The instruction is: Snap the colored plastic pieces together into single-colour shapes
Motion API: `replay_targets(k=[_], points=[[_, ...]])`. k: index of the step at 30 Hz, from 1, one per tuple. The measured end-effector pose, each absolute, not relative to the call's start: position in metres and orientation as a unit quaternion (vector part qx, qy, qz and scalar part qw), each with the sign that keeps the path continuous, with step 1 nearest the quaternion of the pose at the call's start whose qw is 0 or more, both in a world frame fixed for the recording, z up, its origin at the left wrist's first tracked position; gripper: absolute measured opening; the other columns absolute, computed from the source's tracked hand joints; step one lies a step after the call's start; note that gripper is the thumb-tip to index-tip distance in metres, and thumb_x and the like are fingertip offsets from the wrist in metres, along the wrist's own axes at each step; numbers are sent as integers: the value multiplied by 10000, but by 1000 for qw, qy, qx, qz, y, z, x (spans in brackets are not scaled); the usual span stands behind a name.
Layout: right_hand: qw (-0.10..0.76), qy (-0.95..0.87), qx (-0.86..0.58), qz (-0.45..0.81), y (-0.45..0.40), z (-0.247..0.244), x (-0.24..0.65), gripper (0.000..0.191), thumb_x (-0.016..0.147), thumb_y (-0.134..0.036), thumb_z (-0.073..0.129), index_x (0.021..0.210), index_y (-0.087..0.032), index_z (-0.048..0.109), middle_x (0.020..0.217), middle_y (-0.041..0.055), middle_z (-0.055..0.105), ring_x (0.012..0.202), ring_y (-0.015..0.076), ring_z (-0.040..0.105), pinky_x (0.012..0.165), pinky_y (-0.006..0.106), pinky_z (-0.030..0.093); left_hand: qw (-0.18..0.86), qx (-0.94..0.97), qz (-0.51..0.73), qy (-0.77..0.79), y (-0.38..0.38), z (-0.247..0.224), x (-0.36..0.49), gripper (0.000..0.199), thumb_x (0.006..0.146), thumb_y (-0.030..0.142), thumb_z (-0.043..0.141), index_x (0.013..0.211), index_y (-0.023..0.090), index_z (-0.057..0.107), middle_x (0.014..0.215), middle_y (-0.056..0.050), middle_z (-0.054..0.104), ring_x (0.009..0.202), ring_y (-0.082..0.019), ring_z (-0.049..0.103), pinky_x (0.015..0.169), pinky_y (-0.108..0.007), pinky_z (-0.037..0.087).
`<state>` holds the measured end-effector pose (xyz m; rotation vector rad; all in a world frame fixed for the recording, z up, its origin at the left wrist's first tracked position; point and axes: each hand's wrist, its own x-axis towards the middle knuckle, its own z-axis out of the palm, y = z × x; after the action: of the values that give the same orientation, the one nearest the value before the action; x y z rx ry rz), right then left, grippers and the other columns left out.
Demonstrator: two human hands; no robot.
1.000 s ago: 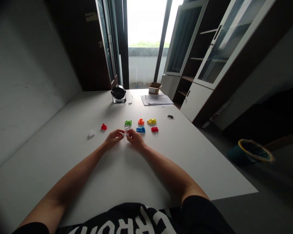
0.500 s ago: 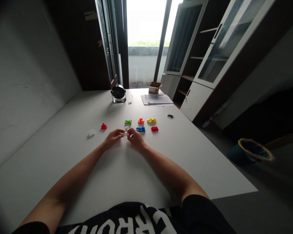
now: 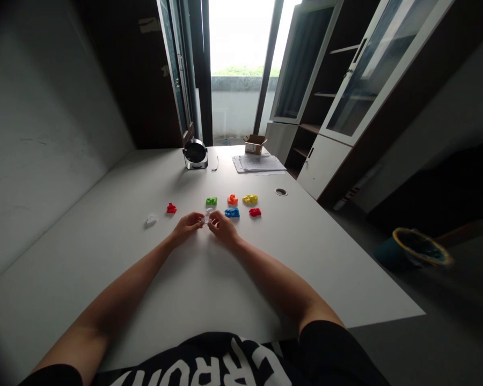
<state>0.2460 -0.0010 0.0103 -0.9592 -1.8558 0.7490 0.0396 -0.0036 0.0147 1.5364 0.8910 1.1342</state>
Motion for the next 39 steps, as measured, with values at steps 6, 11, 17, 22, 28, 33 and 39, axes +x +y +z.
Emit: replay_targets(k=[6, 11, 17, 22, 28, 33, 39], points=[[434, -742, -409, 306, 1, 8, 249, 237, 910, -393, 597, 1095, -245, 598, 792, -11, 682, 651, 148, 612, 614, 260, 465, 470, 644, 467, 384, -6, 17, 39, 339, 811, 380, 780, 1072, 176, 708, 877, -52, 714, 800, -172, 654, 754, -290, 492], [422, -738, -423, 312, 1, 9, 249, 227, 906, -418, 607, 1050, -243, 624, 741, -18, 675, 635, 149, 588, 621, 263, 455, 471, 652, 451, 386, -6, 18, 37, 318, 809, 398, 777, 1030, 176, 726, 795, -34, 700, 714, -159, 620, 665, -270, 453], [429, -744, -416, 298, -3, 13, 247, 210, 877, -400, 635, 1004, -232, 626, 732, -22, 653, 621, 140, 557, 610, 256, 441, 489, 642, 460, 371, -8, 23, 38, 370, 795, 368, 788, 1097, 172, 699, 996, -83, 727, 845, -183, 668, 764, -299, 506], [439, -757, -399, 273, -6, 15, 246, 156, 900, -373, 613, 939, -221, 622, 751, -7, 654, 631, 138, 562, 610, 256, 444, 527, 626, 452, 355, -9, 26, 39, 389, 846, 375, 733, 1159, 159, 653, 1031, -93, 717, 851, -183, 687, 806, -334, 533], [446, -763, -394, 250, -6, 16, 247, 137, 903, -350, 596, 889, -216, 617, 823, 22, 674, 687, 149, 593, 640, 268, 481, 530, 620, 449, 363, -7, 25, 39, 393, 843, 396, 750, 1134, 150, 656, 947, -67, 703, 816, -167, 679, 791, -316, 531], [451, -753, -402, 262, -6, 15, 247, 150, 899, -366, 605, 937, -221, 621, 827, 23, 680, 689, 154, 611, 632, 270, 491, 528, 615, 466, 354, -7, 23, 39, 443, 802, 366, 798, 1169, 169, 647, 1001, -73, 704, 861, -164, 671, 801, -302, 520], [431, -749, -405, 299, -6, 15, 246, 221, 902, -409, 624, 1037, -235, 639, 791, 14, 692, 664, 157, 608, 623, 272, 485, 531, 611, 471, 350, -10, 24, 39, 421, 782, 382, 820, 1109, 164, 670, 961, -64, 713, 851, -174, 669, 761, -284, 500]])
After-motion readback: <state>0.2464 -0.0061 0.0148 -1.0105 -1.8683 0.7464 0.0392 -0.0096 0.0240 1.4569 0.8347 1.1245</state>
